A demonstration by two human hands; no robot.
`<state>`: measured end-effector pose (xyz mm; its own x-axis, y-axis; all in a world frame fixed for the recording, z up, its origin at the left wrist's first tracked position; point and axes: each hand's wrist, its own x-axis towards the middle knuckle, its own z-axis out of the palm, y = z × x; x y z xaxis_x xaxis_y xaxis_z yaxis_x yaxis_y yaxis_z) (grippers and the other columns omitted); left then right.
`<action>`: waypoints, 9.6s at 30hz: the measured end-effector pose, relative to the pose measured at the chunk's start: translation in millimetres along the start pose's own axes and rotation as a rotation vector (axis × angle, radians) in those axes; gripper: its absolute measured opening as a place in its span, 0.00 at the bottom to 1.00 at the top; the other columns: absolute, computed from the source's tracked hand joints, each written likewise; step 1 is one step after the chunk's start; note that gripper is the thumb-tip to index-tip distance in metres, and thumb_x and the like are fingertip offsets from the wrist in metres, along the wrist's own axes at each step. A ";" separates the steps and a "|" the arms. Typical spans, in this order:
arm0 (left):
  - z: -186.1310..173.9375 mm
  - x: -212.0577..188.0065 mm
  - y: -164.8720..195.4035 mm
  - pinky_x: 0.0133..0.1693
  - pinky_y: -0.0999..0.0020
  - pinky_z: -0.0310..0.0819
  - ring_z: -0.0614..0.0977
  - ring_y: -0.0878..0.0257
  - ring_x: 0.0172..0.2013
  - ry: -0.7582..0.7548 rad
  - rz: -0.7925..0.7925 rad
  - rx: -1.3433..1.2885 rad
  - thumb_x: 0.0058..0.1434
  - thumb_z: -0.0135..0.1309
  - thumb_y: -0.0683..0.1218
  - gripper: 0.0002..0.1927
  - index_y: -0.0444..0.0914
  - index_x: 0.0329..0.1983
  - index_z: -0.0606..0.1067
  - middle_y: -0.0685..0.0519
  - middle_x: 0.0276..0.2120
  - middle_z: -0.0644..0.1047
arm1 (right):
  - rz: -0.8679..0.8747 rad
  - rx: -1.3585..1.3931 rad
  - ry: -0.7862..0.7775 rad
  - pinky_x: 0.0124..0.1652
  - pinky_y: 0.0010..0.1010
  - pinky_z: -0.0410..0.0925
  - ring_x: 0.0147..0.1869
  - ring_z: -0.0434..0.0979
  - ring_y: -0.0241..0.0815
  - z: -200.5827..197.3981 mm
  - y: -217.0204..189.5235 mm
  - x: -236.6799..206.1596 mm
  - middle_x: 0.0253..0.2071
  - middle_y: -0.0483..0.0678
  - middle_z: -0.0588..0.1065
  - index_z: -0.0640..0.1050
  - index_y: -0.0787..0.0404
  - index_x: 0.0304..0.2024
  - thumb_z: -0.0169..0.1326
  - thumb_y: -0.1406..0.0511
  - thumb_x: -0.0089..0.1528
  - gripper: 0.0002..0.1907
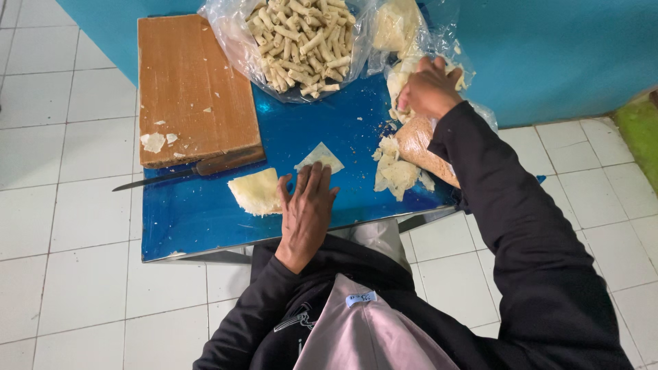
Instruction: The person tears pieces from a sheet of dough on a blue work table, rolls and shapes each piece by hand into a short stick, and places the finished dough sticks into a plastic-lined bag or pile with other completed sticks. They repeat this cycle continuously, working one piece at a time.
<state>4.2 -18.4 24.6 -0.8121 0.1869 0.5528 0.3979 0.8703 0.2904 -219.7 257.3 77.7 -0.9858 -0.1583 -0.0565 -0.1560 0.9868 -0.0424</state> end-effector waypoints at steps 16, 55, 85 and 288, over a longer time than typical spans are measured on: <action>-8.6 -2.5 -2.3 0.59 0.48 0.56 0.68 0.53 0.61 0.013 -0.064 0.207 0.66 0.55 0.49 0.20 0.39 0.60 0.74 0.50 0.56 0.73 | -0.594 0.083 0.494 0.43 0.47 0.53 0.49 0.61 0.49 49.8 -122.6 -120.9 0.41 0.46 0.62 0.84 0.43 0.52 0.53 0.66 0.65 0.16; 2.1 23.6 3.8 0.45 0.53 0.63 0.73 0.49 0.46 0.069 -0.142 -0.073 0.60 0.57 0.39 0.11 0.37 0.45 0.71 0.48 0.40 0.75 | -0.086 -0.255 -0.411 0.50 0.63 0.60 0.60 0.73 0.48 9.1 129.6 -106.6 0.43 0.37 0.82 0.85 0.38 0.43 0.58 0.61 0.56 0.13; 1.1 34.2 -23.4 0.36 0.54 0.73 0.80 0.43 0.37 0.057 -0.186 -0.528 0.61 0.52 0.32 0.15 0.34 0.49 0.67 0.41 0.37 0.76 | -0.539 0.350 0.282 0.42 0.44 0.57 0.41 0.71 0.48 59.9 -133.4 -99.6 0.30 0.41 0.78 0.83 0.51 0.34 0.62 0.55 0.63 0.10; 1.2 -14.2 -37.9 0.54 0.73 0.70 0.78 0.66 0.51 0.350 -0.506 -1.544 0.69 0.53 0.34 0.12 0.35 0.51 0.64 0.49 0.48 0.77 | -0.100 2.191 -0.394 0.49 0.30 0.73 0.48 0.79 0.36 103.0 -126.6 -114.3 0.45 0.44 0.77 0.75 0.59 0.45 0.51 0.67 0.69 0.04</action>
<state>0.2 -53.5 4.8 -0.9385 -0.2452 0.2430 0.3347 -0.4741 0.8144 -80.8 147.0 -13.2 -0.8793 -0.4636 -0.1092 0.3785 -0.5410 -0.7511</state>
